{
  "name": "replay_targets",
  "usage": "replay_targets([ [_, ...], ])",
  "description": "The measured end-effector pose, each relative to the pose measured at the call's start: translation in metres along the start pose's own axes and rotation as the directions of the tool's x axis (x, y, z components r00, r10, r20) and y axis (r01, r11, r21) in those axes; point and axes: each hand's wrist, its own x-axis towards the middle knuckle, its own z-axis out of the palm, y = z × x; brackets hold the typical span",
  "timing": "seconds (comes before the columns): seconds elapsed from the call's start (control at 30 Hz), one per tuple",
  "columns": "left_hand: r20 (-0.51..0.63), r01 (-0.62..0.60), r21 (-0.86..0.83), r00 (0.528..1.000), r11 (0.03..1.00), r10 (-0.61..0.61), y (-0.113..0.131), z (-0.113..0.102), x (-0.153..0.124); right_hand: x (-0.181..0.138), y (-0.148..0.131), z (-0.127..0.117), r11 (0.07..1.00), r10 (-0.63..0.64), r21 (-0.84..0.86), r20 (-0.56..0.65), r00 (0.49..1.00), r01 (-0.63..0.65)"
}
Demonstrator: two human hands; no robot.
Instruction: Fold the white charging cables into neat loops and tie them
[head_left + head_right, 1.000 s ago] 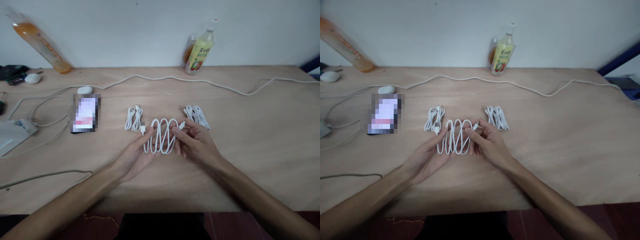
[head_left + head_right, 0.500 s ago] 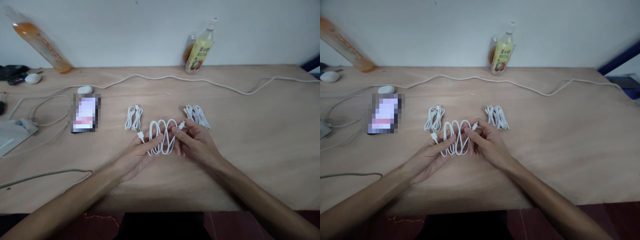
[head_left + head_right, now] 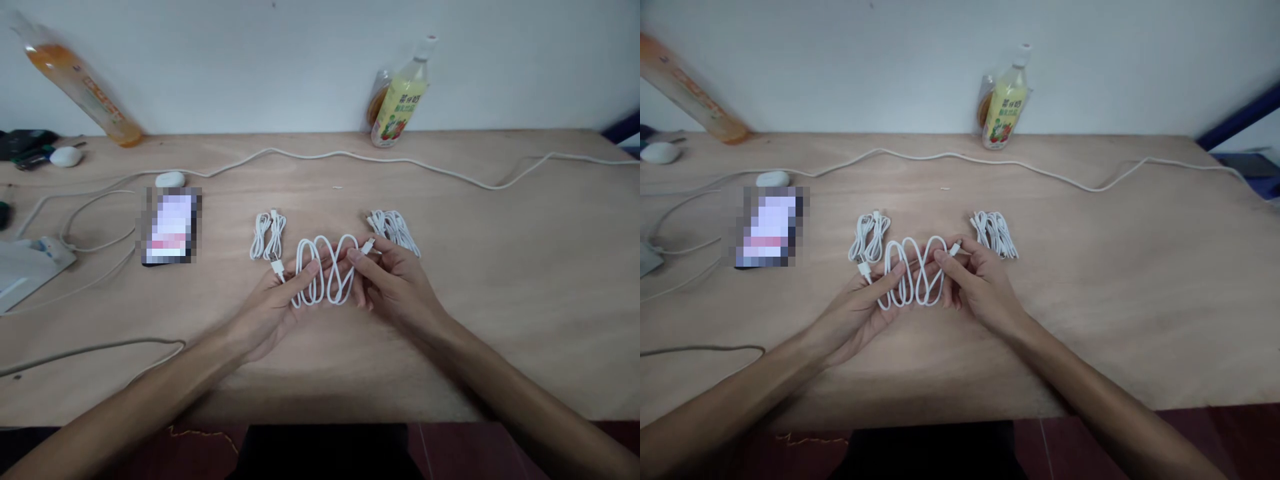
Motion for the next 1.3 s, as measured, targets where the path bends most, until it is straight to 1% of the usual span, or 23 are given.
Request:
replay_targets([
  [0.23,-0.019,-0.009,0.009,1.000,1.000,0.009,-0.0005,-0.0016,0.0014,0.0000,0.0021,-0.0012,1.000,-0.013,0.002,-0.050,0.999,0.014],
  [0.37,-0.037,-0.008,-0.005,0.999,1.000,0.007,-0.0003,-0.0020,0.0015,-0.0001,0.0017,-0.0006,1.000,-0.019,0.002,-0.049,0.999,0.019],
  [0.5,-0.046,0.002,-0.030,0.999,1.000,-0.003,0.0014,-0.0007,0.0009,0.0015,0.0024,-0.0002,0.998,-0.037,0.039,-0.108,0.993,0.041],
  [0.63,-0.061,0.016,-0.088,0.998,0.996,-0.022,0.0034,0.0003,0.0015,0.0026,0.0039,-0.0005,0.997,-0.047,0.055,-0.138,0.989,0.055],
  [0.8,-0.091,-0.004,-0.139,0.996,0.990,-0.009,0.0047,0.0009,0.0022,0.0022,0.0027,0.0002,0.996,-0.071,0.038,-0.167,0.983,0.078],
  [0.9,-0.104,-0.009,-0.146,0.995,0.989,-0.006,0.0059,0.0017,0.0023,0.0021,0.0010,0.0008,0.997,-0.069,0.032,-0.179,0.981,0.076],
  [1.1,-0.164,-0.033,-0.140,0.986,0.990,0.010,0.0089,0.0042,0.0028,0.0015,-0.0005,0.0011,0.996,-0.066,0.041,-0.207,0.976,0.076],
  [1.3,-0.204,-0.055,-0.144,0.979,0.988,0.025,0.0076,0.0015,0.0022,0.0019,0.0011,-0.0001,0.997,-0.068,0.025,-0.226,0.972,0.076],
])
